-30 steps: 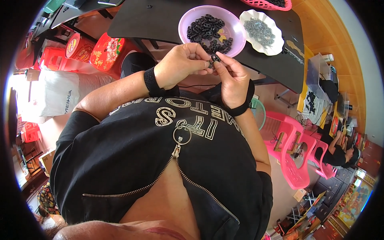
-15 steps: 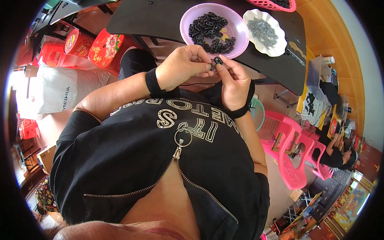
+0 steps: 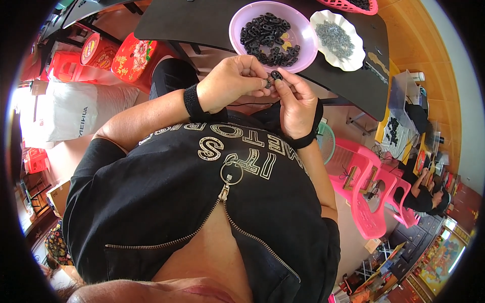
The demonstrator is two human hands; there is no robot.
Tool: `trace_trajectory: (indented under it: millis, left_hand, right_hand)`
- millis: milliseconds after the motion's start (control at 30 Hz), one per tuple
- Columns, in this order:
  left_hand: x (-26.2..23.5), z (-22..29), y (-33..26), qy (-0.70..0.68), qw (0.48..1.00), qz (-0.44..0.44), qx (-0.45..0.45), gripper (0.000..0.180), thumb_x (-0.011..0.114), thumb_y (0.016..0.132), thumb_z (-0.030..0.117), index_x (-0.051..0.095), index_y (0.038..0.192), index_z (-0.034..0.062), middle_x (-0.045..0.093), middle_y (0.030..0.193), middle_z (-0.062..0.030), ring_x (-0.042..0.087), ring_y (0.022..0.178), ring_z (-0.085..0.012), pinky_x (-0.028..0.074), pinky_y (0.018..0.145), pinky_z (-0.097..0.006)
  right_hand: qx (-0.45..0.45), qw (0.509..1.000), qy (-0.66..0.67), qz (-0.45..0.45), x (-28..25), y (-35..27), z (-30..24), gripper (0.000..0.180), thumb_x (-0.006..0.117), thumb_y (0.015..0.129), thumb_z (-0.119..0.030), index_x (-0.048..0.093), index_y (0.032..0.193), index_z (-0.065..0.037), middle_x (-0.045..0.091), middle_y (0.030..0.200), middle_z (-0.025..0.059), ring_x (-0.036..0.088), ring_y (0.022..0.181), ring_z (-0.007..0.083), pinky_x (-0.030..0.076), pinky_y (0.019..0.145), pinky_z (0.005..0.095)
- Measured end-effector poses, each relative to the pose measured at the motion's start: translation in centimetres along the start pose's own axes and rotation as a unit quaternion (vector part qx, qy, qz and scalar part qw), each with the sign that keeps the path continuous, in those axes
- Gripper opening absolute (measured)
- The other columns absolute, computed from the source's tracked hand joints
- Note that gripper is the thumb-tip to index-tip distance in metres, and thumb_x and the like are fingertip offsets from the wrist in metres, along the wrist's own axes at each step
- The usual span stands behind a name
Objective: The person assembles fasteners by picking up black plastic pieces and inserting metal pins into them by hand.
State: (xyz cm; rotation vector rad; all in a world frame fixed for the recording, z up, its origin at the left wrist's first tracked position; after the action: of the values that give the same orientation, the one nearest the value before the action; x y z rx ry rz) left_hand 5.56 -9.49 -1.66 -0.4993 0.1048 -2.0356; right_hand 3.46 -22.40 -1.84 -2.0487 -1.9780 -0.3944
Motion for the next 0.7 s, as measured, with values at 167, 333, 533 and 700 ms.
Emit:
trace_trajectory:
  millis: [167, 333, 533, 700]
  left_hand:
    - [-0.06, -0.09, -0.09, -0.011, 1.0, 0.01, -0.014, 0.007, 0.06, 0.089, 0.0, 0.057, 0.095, -0.0016, 0.065, 0.089, -0.0079, 0.067, 0.082, -0.0124, 0.055, 0.075, -0.021]
    - [0.13, -0.31, 0.05, -0.021, 1.0, 0.004, -0.01, 0.008, 0.061, 0.088, -0.001, 0.057, 0.095, -0.0014, 0.064, 0.089, -0.0074, 0.067, 0.083, -0.012, 0.055, 0.075, -0.02]
    - [-0.13, -0.17, 0.18, -0.002, 1.0, 0.014, -0.002, 0.008, 0.062, 0.087, -0.001, 0.057, 0.094, -0.0011, 0.064, 0.088, -0.0066, 0.066, 0.082, -0.0116, 0.055, 0.075, -0.021]
    - [0.14, -0.16, -0.01, -0.017, 1.0, 0.011, -0.011, 0.008, 0.063, 0.087, -0.001, 0.057, 0.093, -0.001, 0.064, 0.087, -0.0066, 0.066, 0.081, -0.0113, 0.056, 0.075, -0.02]
  right_hand:
    - [-0.009, 0.999, -0.037, 0.0, -0.07, -0.01, -0.05, 0.028, 0.06, 0.089, 0.005, 0.062, 0.117, 0.002, 0.067, 0.09, 0.0069, 0.062, 0.075, 0.011, 0.05, 0.071, 0.0229]
    - [-0.011, 0.999, -0.044, -0.004, -0.18, 0.01, -0.03, 0.027, 0.059, 0.089, 0.005, 0.062, 0.116, 0.002, 0.067, 0.09, 0.0074, 0.063, 0.075, 0.0107, 0.05, 0.07, 0.0227]
    - [-0.023, 0.997, -0.059, -0.031, 0.17, -0.09, -0.35, 0.024, 0.058, 0.092, 0.0, 0.06, 0.116, 0.002, 0.068, 0.096, 0.0081, 0.063, 0.079, 0.0121, 0.05, 0.072, 0.0237]
    - [-0.022, 0.997, -0.058, -0.034, 0.22, -0.14, -0.21, 0.024, 0.058, 0.092, 0.0, 0.06, 0.115, 0.003, 0.068, 0.095, 0.0081, 0.063, 0.079, 0.0121, 0.05, 0.072, 0.0237]
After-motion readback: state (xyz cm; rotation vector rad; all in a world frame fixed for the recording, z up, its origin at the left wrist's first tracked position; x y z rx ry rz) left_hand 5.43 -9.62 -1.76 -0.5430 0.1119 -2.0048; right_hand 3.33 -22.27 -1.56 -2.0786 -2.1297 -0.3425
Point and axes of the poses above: each hand's wrist, its own y-axis towards the middle knuckle, its own x-axis out of the palm, z = x × y, the point moved 10 cm from there along y, towards the middle knuckle
